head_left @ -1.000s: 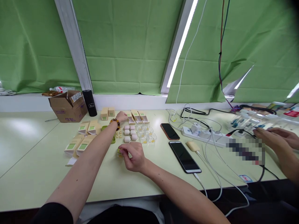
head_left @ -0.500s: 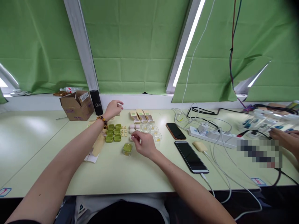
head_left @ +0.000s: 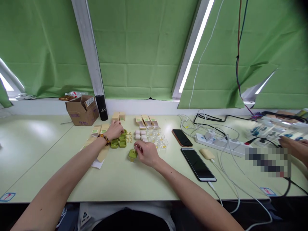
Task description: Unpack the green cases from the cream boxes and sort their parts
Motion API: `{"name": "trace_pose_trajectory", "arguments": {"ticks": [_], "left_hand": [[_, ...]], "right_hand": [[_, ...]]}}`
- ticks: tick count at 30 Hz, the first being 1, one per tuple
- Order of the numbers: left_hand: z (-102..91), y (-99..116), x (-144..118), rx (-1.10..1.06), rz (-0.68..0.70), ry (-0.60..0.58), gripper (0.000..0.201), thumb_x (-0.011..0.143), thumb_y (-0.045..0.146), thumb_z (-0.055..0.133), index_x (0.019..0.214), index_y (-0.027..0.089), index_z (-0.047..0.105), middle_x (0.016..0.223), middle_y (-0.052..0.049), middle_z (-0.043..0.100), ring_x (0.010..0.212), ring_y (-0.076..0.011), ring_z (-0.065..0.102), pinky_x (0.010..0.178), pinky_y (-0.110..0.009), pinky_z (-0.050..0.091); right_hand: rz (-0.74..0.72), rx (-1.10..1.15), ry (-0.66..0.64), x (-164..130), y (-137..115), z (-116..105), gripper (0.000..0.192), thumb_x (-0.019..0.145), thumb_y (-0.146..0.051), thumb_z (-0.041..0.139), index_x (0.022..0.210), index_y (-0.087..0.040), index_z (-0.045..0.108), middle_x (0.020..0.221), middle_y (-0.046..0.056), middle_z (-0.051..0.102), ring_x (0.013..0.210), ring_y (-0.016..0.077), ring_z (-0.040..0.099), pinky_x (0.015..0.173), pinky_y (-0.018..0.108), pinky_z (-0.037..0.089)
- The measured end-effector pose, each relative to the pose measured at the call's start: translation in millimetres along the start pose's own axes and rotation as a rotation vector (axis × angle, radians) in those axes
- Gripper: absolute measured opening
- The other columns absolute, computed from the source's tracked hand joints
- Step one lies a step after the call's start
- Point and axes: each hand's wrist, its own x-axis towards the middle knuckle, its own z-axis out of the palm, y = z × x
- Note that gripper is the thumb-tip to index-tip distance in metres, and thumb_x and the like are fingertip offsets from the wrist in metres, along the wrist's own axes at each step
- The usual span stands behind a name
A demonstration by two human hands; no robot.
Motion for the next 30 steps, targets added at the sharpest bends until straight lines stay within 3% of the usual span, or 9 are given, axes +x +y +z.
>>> {"name": "trace_pose_trajectory", "arguments": {"ticks": [12,19,24,27,30], "left_hand": [[3.5,-5,4,0.089,0.041,-0.024,0.022,0.067,0.003,0.063,0.052,0.018,0.066,0.069,-0.016,0.066,0.104,-0.0343,0.055,0.094,-0.050,0.031],[-16.0,-1,-4,0.104,0.024,0.064,0.027,0.075,0.003,0.059,0.076,0.019,0.080,0.085,-0.017,0.075,0.114,-0.0351,0.058,0.097,-0.053,0.033],[-30.8,30,-30,-0.012,0.035,0.300,0.028,0.089,0.009,0.056,0.096,0.020,0.081,0.102,-0.013,0.079,0.119,-0.0341,0.059,0.099,-0.055,0.038],[-27.4,57,-53,-0.126,0.082,0.393,0.028,0.094,0.010,0.055,0.104,0.021,0.079,0.103,-0.010,0.079,0.119,-0.0327,0.061,0.101,-0.056,0.042],[-17.0,77,-74,-0.248,0.082,0.471,0.029,0.099,0.011,0.052,0.110,0.022,0.076,0.104,-0.008,0.077,0.118,-0.0288,0.061,0.103,-0.053,0.047]], "right_hand": [[0.035,-0.056,-0.095,0,-4,-4,0.016,0.096,-0.022,0.058,0.106,-0.023,0.071,0.091,0.001,0.081,0.075,0.0181,0.071,0.064,0.028,0.039],[0.086,-0.069,-0.143,4,-4,-12,0.017,0.096,-0.023,0.060,0.110,-0.023,0.069,0.096,0.002,0.080,0.076,0.0177,0.070,0.066,0.029,0.037],[0.115,-0.007,-0.291,8,-10,-27,0.035,0.093,-0.040,0.071,0.123,-0.024,0.063,0.110,0.003,0.078,0.080,0.0182,0.069,0.065,0.028,0.033],[0.070,-0.039,-0.388,6,-16,-27,0.059,0.086,-0.053,0.079,0.133,-0.025,0.057,0.114,0.006,0.077,0.089,0.0240,0.071,0.065,0.029,0.034],[0.015,-0.082,-0.452,2,-19,-21,0.070,0.079,-0.045,0.086,0.136,-0.023,0.053,0.118,0.011,0.075,0.103,0.0306,0.070,0.069,0.031,0.038]]}}
